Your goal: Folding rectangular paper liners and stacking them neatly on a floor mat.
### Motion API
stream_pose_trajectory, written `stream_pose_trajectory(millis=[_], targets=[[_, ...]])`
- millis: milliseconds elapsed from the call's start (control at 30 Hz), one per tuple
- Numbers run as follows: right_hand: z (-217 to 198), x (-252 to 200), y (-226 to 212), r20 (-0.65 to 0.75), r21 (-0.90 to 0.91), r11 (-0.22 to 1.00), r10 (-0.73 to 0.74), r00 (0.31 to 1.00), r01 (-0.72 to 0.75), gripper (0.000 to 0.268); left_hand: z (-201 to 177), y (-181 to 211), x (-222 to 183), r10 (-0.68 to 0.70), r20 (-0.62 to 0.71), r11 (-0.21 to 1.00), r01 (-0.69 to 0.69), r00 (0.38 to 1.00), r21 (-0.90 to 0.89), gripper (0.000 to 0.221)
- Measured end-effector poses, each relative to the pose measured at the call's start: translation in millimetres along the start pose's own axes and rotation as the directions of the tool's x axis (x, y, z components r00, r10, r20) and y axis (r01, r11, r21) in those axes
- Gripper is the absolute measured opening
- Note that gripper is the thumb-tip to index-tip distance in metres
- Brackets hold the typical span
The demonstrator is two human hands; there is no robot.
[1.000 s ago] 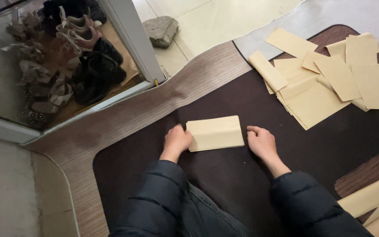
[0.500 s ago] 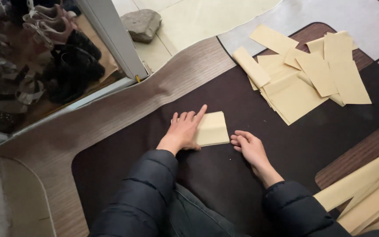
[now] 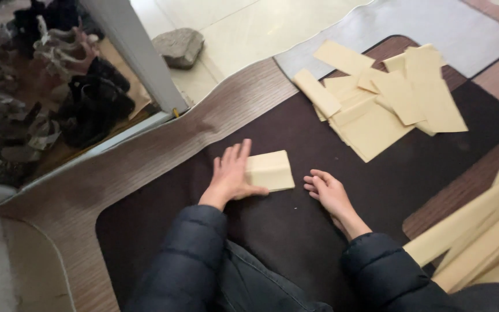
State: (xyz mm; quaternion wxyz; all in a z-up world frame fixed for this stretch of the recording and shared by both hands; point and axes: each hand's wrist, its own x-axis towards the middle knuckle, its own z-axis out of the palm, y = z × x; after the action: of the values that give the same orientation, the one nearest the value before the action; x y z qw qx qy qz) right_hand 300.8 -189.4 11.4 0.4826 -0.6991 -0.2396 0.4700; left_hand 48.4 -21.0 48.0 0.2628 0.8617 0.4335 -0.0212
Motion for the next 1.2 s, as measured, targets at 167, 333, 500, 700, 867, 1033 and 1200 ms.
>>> stream_pose_trajectory(millis=[167, 333, 500, 700, 867, 1033, 1200], targets=[[-48.9, 45.6, 25.6, -0.125, -0.284, 0.955, -0.121, 0.985, 0.081, 0.048, 12.2, 44.9, -34.6, 0.161, -0.311, 0.987, -0.153, 0.937, 0.051, 0.098], [-107.6, 65.4, 20.3, -0.071, -0.756, 0.630, -0.344, 0.936, 0.174, 0.059, 47.0, 92.2, -36.4, 0.525, -0.225, 0.851, -0.511, 0.821, 0.119, 0.068], [-132.4, 51.7, -16.6, 0.114, -0.887, 0.361, -0.437, 0.892, 0.290, 0.067, 95.6, 118.9, -27.4, 0.698, -0.128, 0.708, -0.654, 0.704, 0.265, 0.049], [-150.1, 94.1, 20.3, 0.180, -0.955, 0.123, -0.479, 0.859, 0.268, 0.068, 104.7, 122.1, -19.8, 0.572, 0.128, 0.765, -0.583, 0.810, 0.273, 0.057], [-145.1, 89.6, 33.6, 0.121, -0.992, -0.041, -0.555, 0.823, 0.118, 0.052, 103.8, 124.0, -18.1, 0.560, 0.142, 0.771, -0.576, 0.816, 0.271, 0.056], [-142.6, 76.2, 37.3, 0.179, -0.983, -0.139, -0.588, 0.789, 0.119, 0.014, 101.8, 122.4, -23.7, 0.553, 0.145, 0.785, -0.572, 0.820, 0.239, 0.050], [-157.6, 59.1, 26.9, -0.014, -0.997, 0.076, -0.535, 0.845, 0.032, 0.019, 84.3, 125.5, -40.4, 0.562, 0.065, 0.807, -0.563, 0.825, 0.177, 0.040]])
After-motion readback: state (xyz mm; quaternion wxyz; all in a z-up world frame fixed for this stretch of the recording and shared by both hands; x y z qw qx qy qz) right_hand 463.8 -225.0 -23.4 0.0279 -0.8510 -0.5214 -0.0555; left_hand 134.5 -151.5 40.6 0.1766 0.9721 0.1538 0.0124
